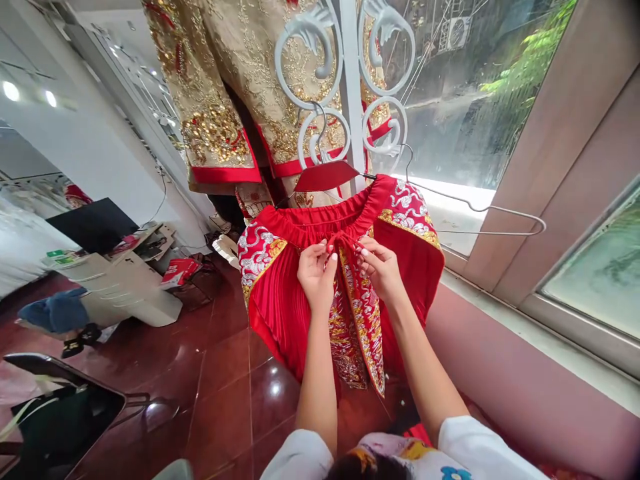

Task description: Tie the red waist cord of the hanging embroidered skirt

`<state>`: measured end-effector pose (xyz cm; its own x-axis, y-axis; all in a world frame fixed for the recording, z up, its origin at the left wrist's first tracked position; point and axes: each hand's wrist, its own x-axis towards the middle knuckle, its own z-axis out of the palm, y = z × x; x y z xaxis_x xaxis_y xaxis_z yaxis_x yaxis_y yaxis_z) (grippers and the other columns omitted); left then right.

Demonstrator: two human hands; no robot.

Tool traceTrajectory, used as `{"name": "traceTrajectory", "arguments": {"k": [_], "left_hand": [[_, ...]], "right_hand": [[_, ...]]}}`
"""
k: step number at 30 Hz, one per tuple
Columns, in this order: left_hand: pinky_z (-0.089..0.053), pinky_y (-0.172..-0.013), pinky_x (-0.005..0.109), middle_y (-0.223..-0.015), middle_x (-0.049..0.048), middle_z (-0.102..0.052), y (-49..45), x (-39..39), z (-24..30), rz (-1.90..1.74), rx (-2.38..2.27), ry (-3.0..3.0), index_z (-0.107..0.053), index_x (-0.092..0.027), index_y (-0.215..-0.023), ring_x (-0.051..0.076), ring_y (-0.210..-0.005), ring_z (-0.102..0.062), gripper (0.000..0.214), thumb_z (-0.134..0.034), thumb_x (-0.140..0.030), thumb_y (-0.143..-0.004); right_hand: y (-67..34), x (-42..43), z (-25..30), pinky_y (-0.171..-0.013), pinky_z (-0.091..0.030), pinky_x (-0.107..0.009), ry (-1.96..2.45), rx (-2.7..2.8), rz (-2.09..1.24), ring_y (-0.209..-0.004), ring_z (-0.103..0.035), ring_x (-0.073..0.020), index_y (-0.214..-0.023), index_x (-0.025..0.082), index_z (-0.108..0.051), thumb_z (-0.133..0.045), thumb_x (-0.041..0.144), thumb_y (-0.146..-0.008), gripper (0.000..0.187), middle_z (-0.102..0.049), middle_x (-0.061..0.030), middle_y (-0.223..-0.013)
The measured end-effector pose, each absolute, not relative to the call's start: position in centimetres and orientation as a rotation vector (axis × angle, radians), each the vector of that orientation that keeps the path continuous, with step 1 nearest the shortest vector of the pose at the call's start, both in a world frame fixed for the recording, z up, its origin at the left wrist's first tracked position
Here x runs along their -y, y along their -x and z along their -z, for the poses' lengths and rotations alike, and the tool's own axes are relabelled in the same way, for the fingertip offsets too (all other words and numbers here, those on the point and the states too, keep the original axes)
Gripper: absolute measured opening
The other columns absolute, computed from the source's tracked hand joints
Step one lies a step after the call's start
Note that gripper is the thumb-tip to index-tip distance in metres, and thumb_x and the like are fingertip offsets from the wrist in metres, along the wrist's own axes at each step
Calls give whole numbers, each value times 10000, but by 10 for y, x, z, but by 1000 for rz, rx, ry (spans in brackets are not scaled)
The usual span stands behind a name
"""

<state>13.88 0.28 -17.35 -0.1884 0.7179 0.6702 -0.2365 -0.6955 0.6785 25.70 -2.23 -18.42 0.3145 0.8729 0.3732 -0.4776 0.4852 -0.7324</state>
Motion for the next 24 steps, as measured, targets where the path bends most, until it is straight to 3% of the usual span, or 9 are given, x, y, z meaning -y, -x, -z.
{"name": "traceTrajectory", "arguments": {"k": [2,6,12,18,20,24], "left_hand": [[-563,-806,286,-898,47,-628,-138,-1,174,-1958,-596,-1460,-543,-205,-867,166,-904,-664,313,-744,-380,-701],[-573,-593,232,-805,16,-595,-133,2,175,-1927,-599,-1469,-538,-203,-865,178,-835,-682,287,-705,-399,-739],[-471,-480,144,-809,20,-627,-129,0,175,-1925,-478,-1530,-563,-188,-864,136,-773,-680,133,-660,-254,-800],[-510,-579,188,-782,-17,-596,-118,-18,159,-1891,-382,-1521,-534,-183,-863,83,-618,-629,209,-702,-218,-744],[-491,-544,181,-775,-24,-586,-108,-25,152,-1800,-364,-1531,-527,-195,-890,66,-570,-584,261,-717,-209,-712],[-477,-572,174,-802,-1,-577,-89,-25,143,-1540,-435,-1678,-566,-194,-937,84,-670,-570,251,-692,-194,-720]], "right_hand": [[-255,24,186,-449,-404,-196,546,859,-977,-568,-526,-61,-705,211,-691,-764,333,-634,159,-612,-15,-975],[-255,29,188,-431,-402,-227,551,911,-981,-490,-515,-68,-722,200,-675,-732,335,-665,158,-647,-26,-947],[-258,27,186,-405,-405,-217,436,906,-984,-449,-517,-68,-772,190,-656,-683,326,-715,149,-636,-9,-839],[-259,21,176,-366,-365,-187,407,802,-1060,-411,-462,-48,-665,171,-506,-635,353,-704,226,-545,31,-684],[-262,20,172,-366,-343,-179,441,811,-1077,-401,-449,-42,-642,169,-482,-628,338,-692,228,-518,39,-652],[-270,20,166,-380,-334,-177,573,895,-1070,-410,-465,-48,-631,152,-518,-617,301,-679,185,-548,17,-641]]}}
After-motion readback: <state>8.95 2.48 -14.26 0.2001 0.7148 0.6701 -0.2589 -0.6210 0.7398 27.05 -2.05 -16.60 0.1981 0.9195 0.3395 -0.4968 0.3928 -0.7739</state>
